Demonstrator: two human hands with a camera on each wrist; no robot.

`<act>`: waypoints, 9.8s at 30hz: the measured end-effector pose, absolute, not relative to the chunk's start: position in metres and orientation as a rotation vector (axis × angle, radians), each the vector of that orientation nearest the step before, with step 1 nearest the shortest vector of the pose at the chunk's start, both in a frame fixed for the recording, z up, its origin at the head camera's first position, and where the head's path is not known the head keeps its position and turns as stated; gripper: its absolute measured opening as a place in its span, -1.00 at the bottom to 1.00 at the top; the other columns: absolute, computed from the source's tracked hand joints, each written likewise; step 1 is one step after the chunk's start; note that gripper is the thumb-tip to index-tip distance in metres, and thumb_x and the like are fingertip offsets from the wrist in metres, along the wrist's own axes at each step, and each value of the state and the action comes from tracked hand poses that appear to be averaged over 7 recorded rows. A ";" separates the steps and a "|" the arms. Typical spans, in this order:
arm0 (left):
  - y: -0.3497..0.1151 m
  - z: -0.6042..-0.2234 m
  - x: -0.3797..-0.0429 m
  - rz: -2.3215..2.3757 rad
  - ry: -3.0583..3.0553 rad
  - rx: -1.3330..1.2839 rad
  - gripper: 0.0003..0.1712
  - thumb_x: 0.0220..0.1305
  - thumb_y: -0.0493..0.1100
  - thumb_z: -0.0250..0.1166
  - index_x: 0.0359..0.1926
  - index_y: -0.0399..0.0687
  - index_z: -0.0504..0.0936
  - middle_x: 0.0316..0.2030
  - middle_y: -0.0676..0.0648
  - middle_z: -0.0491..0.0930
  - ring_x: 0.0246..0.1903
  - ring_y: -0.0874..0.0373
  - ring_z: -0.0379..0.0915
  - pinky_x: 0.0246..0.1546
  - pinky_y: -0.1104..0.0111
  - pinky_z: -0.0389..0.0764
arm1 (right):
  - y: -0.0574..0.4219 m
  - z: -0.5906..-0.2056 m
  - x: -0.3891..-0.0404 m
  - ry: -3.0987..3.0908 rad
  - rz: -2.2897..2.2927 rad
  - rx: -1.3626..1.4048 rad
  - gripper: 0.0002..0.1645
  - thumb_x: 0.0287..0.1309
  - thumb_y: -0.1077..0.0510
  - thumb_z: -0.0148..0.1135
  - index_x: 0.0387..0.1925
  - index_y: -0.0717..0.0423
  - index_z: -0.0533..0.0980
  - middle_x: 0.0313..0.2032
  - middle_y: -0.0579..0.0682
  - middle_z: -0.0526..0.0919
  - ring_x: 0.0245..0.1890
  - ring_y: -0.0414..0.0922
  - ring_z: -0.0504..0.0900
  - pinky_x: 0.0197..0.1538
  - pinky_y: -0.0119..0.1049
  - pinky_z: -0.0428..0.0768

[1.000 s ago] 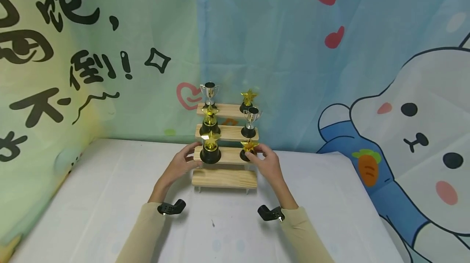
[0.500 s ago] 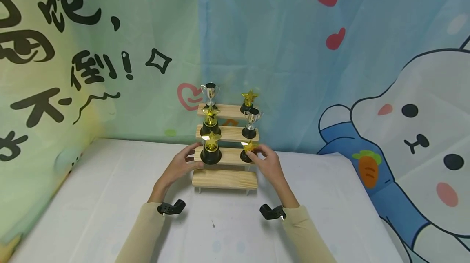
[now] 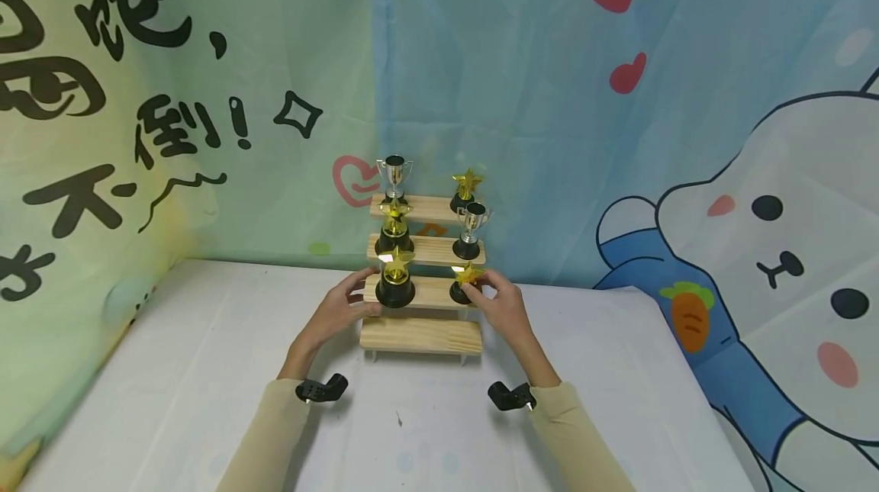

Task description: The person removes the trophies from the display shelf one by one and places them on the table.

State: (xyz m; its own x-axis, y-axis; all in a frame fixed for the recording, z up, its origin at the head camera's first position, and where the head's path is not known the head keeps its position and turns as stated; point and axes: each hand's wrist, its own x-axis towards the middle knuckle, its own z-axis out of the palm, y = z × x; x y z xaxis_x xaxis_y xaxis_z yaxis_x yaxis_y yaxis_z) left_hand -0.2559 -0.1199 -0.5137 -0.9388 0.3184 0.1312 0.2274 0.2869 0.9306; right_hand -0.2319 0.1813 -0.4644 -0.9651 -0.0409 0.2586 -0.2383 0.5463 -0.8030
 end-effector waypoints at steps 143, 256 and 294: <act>-0.122 -0.521 -0.257 1.763 2.488 0.551 -0.18 0.01 -0.01 0.39 0.31 0.16 0.25 0.29 -0.09 0.26 0.20 -0.07 0.26 0.20 0.07 0.43 | 0.082 -0.512 -0.125 -2.578 0.967 0.938 -0.75 -0.06 -0.03 0.38 -0.31 -0.08 0.57 -0.32 -0.23 0.66 -0.24 -0.31 0.58 -0.05 -0.30 0.56; -0.120 -0.492 -0.242 1.765 2.442 0.578 -0.17 0.03 -0.03 0.38 0.31 -0.08 0.25 0.29 -0.21 0.25 0.22 -0.17 0.23 0.22 0.01 0.39 | 0.180 -0.410 -0.285 -2.687 1.263 0.195 -0.49 0.05 -0.20 0.23 -0.15 0.08 0.41 -0.08 0.07 0.54 -0.03 0.00 0.51 0.15 -0.12 0.48; -0.119 -0.494 -0.241 1.771 2.447 0.558 -0.19 0.03 -0.10 0.38 0.30 -0.07 0.26 0.29 -0.19 0.25 0.22 -0.16 0.24 0.22 0.03 0.40 | 0.177 -0.424 -0.276 -2.505 1.168 0.347 -0.69 0.04 -0.11 0.28 -0.35 0.03 0.51 -0.32 0.01 0.58 -0.30 -0.09 0.58 -0.24 -0.14 0.53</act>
State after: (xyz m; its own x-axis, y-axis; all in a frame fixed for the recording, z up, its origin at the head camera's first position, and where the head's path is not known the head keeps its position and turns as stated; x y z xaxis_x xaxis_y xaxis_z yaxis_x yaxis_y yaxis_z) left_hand -0.2410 -0.1185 -0.4942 -0.9317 0.3291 0.1539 0.2491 0.2701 0.9300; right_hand -0.2755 0.1774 -0.4242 -0.9074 -0.0709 0.4143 -0.3629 0.6295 -0.6871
